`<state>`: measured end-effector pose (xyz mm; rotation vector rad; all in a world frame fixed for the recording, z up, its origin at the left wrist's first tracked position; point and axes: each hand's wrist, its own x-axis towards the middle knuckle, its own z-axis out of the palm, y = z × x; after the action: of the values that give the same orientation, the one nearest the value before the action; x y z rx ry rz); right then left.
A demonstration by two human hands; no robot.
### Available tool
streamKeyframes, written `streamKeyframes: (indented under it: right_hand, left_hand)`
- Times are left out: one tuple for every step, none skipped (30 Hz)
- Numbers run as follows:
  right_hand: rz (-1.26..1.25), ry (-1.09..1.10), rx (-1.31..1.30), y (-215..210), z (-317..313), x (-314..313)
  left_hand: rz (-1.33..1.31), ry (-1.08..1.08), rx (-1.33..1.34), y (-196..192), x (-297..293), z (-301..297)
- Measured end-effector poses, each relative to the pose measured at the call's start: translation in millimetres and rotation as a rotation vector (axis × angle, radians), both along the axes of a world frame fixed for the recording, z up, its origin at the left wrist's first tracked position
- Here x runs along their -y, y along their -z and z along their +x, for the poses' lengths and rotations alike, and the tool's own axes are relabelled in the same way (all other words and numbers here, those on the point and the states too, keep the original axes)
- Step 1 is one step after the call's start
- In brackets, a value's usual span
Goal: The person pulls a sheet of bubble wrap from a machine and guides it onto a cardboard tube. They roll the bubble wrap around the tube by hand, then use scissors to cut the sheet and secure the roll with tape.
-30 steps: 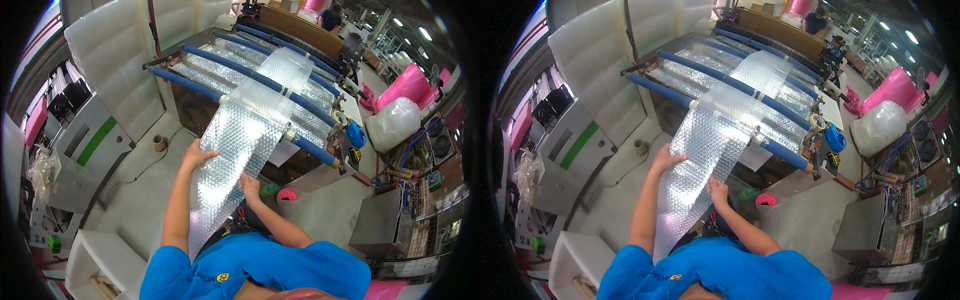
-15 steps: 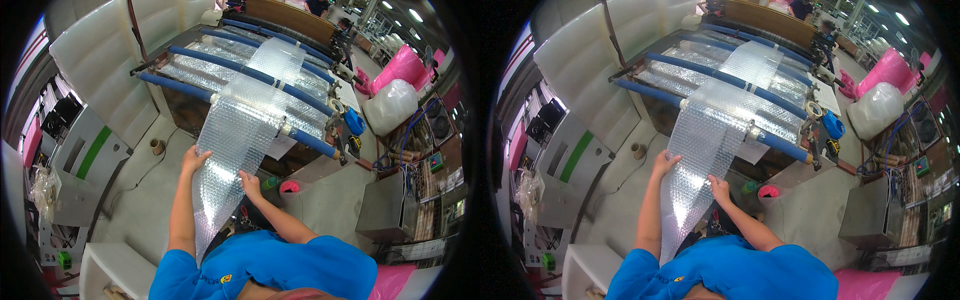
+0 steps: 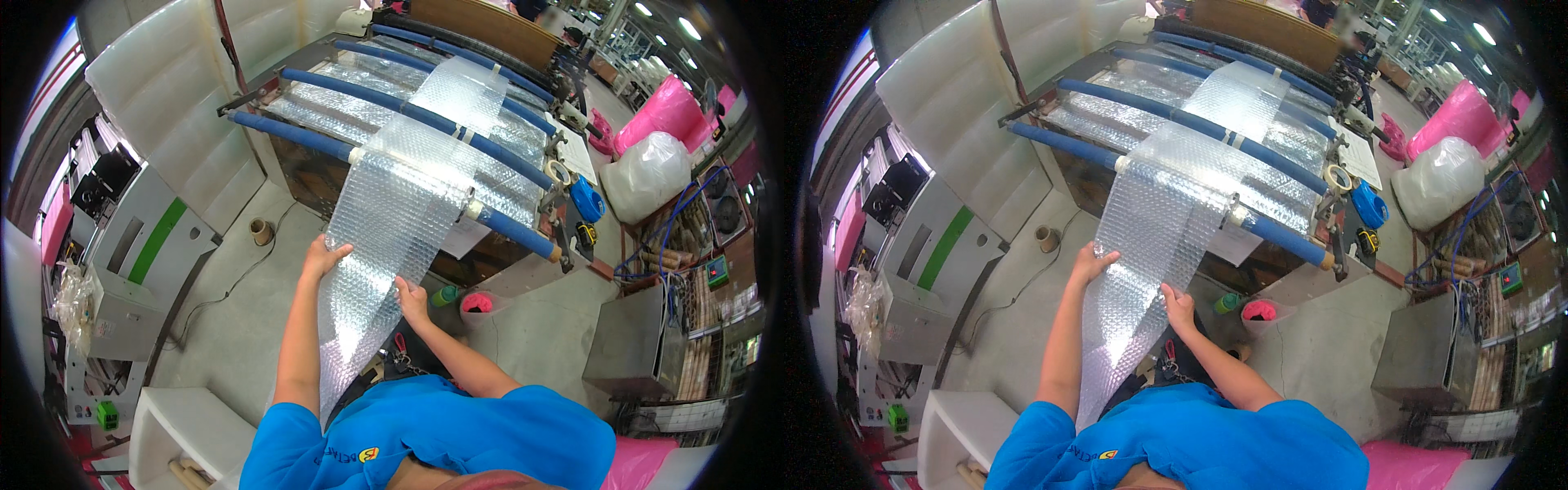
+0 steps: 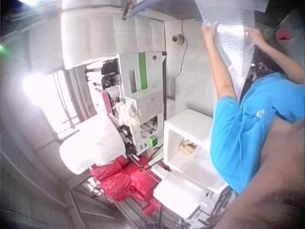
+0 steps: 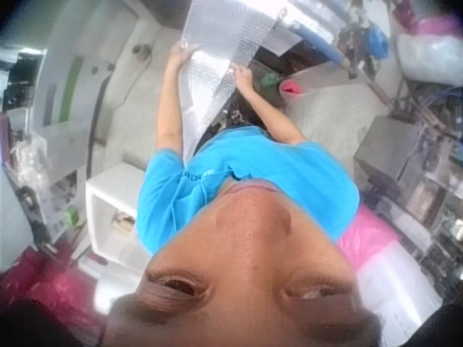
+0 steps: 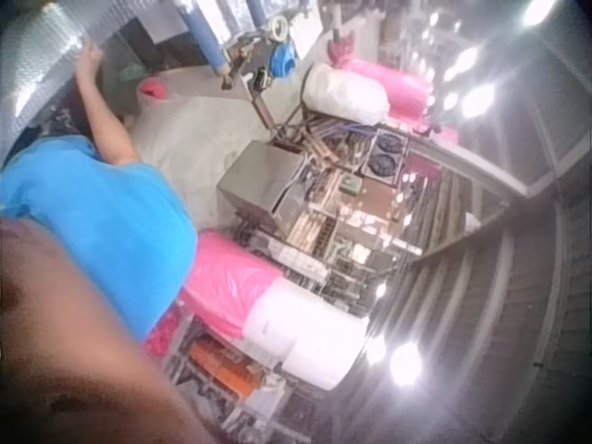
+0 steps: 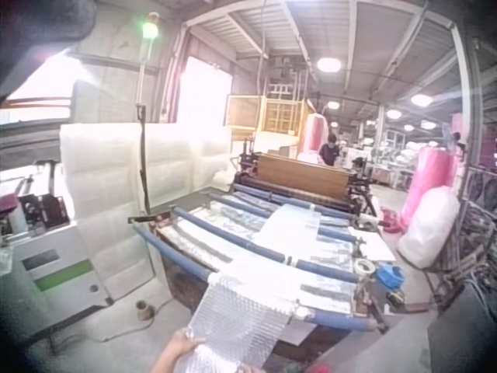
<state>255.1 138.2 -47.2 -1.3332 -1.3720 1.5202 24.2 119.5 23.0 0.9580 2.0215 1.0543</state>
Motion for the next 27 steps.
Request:
streamKeyframes:
  right_hand:
    - [-0.001, 0.000, -0.006, -1, 0, 0]
    - [-0.005, -0.007, -0.006, -1, 1, 1]
    - [-0.010, -0.014, -0.007, -2, 2, 3]
    - [-0.013, -0.020, -0.007, -1, 3, 3]
    - [-0.008, -0.017, 0.016, 0, 4, 6]
    - [-0.002, -0.014, 0.039, 2, 4, 10]
    - [0.004, -0.011, 0.066, 4, 6, 12]
    - [0.039, 0.003, 0.081, 5, 7, 7]
    - [0.074, 0.017, 0.095, 6, 6, -2]
    - [0.110, 0.025, 0.112, 5, 5, -11]
    - [0.120, 0.041, 0.046, -7, 2, -21]
    - [0.120, 0.046, 0.033, -17, 2, -30]
    - [0.127, 0.059, 0.016, -26, 1, -41]
    - [0.130, 0.069, -0.005, -34, 0, -51]
    - [0.165, 0.081, -0.050, -41, -3, -61]
    - [0.200, 0.095, -0.095, -48, -5, -70]
    - [0.237, 0.114, -0.139, -54, -5, -80]
    - [0.226, 0.124, -0.142, -58, -3, -89]
    - [0.215, 0.137, -0.147, -61, -1, -100]
    - [0.201, 0.146, -0.153, -69, -3, -103]
    - [0.215, 0.153, -0.249, -76, -4, -102]
    - [0.230, 0.154, -0.258, -84, -7, -96]
    - [0.245, 0.154, -0.266, -89, -11, -89]
    - [0.261, 0.153, -0.275, -91, -14, -83]
    - [0.252, 0.138, -0.220, -84, -13, -78]
    - [0.239, 0.127, -0.163, -70, -11, -71]
    - [0.225, 0.114, -0.107, -56, -9, -64]
  left_hand:
    - [-0.006, -0.005, -0.006, -1, 0, 1]
    - [-0.012, -0.010, -0.011, -2, 0, 2]
    - [-0.018, -0.015, -0.017, -3, 0, 3]
    - [-0.034, 0.003, -0.030, 0, 1, 3]
    - [-0.050, 0.021, -0.043, 5, 4, 3]
    - [-0.067, 0.040, -0.057, 8, 5, 3]
    - [-0.032, 0.037, -0.045, 6, 4, 4]
    - [0.002, 0.035, -0.034, 3, 1, 6]
    - [0.036, 0.033, -0.023, 0, -4, 7]
    - [0.045, 0.034, -0.041, -2, -12, 5]
    - [0.052, 0.032, -0.056, -4, -23, 2]
    - [0.058, 0.030, -0.071, -5, -34, 0]
    - [0.067, 0.039, -0.080, -11, -46, -1]
    - [0.073, 0.045, -0.093, -17, -55, -1]
    - [0.078, 0.051, -0.105, -23, -64, -1]
    - [0.045, 0.027, -0.122, -31, -73, -1]
    - [0.015, 0.008, -0.139, -44, -81, 1]
    - [-0.016, -0.012, -0.155, -55, -87, 3]
    - [-0.013, -0.024, -0.165, -69, -91, 8]
    - [-0.013, -0.041, -0.177, -84, -91, 12]
    - [-0.012, -0.059, -0.187, -91, -90, 13]
    - [-0.024, -0.054, -0.180, -90, -88, 11]
    - [-0.035, -0.050, -0.172, -86, -86, 8]
    - [-0.045, -0.048, -0.164, -82, -83, 4]
    - [-0.033, -0.020, -0.156, -71, -79, 2]
    - [-0.027, 0.012, -0.148, -56, -71, 2]
    - [-0.021, 0.042, -0.139, -40, -60, 1]
